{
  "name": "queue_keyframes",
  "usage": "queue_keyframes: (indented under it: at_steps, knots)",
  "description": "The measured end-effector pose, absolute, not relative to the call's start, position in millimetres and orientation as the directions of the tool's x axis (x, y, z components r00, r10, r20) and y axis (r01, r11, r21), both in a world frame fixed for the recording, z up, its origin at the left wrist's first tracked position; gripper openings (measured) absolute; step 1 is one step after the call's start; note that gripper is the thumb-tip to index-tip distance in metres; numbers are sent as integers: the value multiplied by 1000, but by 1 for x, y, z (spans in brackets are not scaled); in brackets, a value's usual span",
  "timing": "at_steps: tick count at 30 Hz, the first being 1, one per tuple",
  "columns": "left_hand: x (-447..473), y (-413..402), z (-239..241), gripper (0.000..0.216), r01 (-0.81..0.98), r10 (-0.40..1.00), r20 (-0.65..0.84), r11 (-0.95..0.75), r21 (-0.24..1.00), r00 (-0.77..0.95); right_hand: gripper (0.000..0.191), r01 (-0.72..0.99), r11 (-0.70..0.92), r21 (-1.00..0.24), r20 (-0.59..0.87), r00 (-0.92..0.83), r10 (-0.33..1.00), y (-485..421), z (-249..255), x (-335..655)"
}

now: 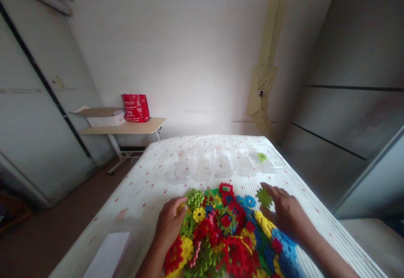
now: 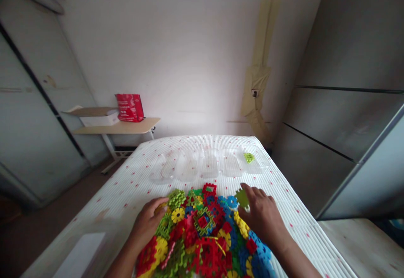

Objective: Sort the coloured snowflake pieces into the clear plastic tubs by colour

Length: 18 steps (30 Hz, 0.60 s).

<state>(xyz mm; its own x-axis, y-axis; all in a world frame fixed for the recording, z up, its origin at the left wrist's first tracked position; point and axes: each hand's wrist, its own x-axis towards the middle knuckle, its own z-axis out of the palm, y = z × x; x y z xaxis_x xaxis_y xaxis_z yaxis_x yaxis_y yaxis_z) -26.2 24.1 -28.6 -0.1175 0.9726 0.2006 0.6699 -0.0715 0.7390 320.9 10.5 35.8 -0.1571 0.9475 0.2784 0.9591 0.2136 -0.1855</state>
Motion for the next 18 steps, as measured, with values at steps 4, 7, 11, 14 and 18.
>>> queue_keyframes:
  at_steps: [4,7,11,14,18]
  knots:
    - [-28,25,-32,37,658,978,174,-55,751,-116,49,993,78,-89,92,-70,993,40,39,318]
    - [-29,27,-35,36,648,977,176,-59,759,-118,48,999,37,-18,14,-37,999,52,34,316]
    - [-29,27,-34,36,652,976,186,-70,755,-111,44,998,-37,46,-38,39,999,57,29,318]
    - [-27,26,-31,36,663,976,192,-75,745,-106,43,997,-46,68,-9,47,999,55,33,316]
    - [-25,24,-27,35,669,975,189,-62,741,-119,39,980,165,-112,73,-157,985,39,53,293]
